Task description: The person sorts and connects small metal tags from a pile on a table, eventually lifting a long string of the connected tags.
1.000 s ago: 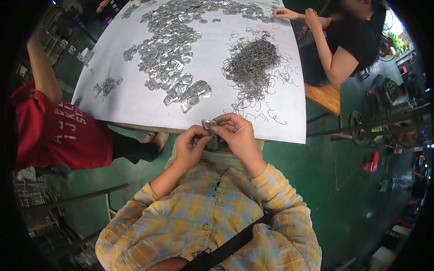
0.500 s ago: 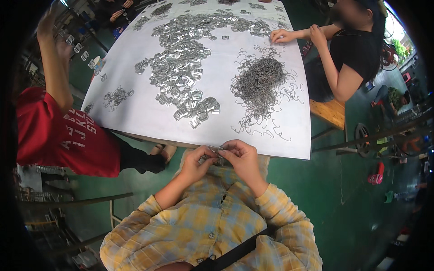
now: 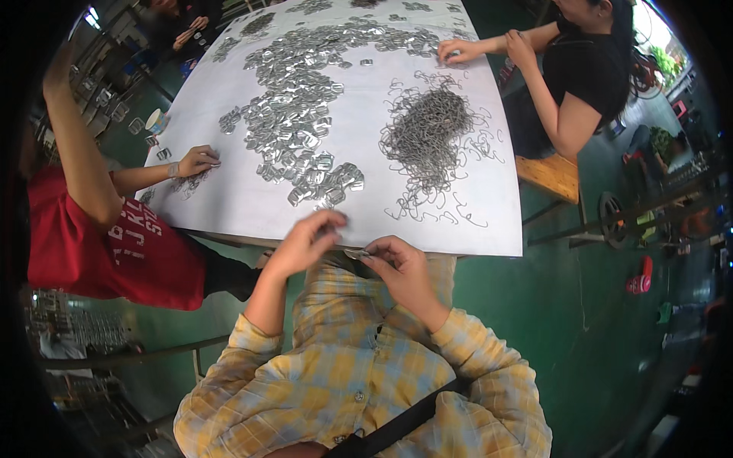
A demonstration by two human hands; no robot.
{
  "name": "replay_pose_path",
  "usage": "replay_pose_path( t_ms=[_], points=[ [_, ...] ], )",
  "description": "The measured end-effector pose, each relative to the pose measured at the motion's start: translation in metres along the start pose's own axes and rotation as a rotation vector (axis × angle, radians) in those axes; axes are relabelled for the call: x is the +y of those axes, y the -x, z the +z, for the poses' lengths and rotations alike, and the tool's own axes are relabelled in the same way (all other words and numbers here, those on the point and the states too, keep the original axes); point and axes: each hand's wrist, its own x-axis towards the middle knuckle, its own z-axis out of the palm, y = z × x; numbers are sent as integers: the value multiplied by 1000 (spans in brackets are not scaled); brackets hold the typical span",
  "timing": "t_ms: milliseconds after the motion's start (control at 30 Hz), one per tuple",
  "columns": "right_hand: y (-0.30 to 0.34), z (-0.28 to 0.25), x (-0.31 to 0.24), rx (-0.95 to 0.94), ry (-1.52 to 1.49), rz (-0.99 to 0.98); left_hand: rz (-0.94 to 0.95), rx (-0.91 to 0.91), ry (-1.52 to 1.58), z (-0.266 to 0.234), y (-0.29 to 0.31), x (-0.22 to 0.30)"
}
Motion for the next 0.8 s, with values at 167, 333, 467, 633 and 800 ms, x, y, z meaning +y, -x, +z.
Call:
replay_pose_path(
  t_ms=[167,333,467,633,800],
  points=[
    [2,-4,7,-33,47,-67,87,128,-192,10,-50,1],
    [10,-4,6,-48,85,-38,224,178,-412,46,-115,-17],
    [17,1,3,-55,73,-3,292,285,-632,67,-145,-36],
    [20,-7,14,-65,-12,43,270,223,-791,86,-154,-15],
    [18,-4,23,-93,7,66,292,207,-925,78,-147,-18]
  ],
)
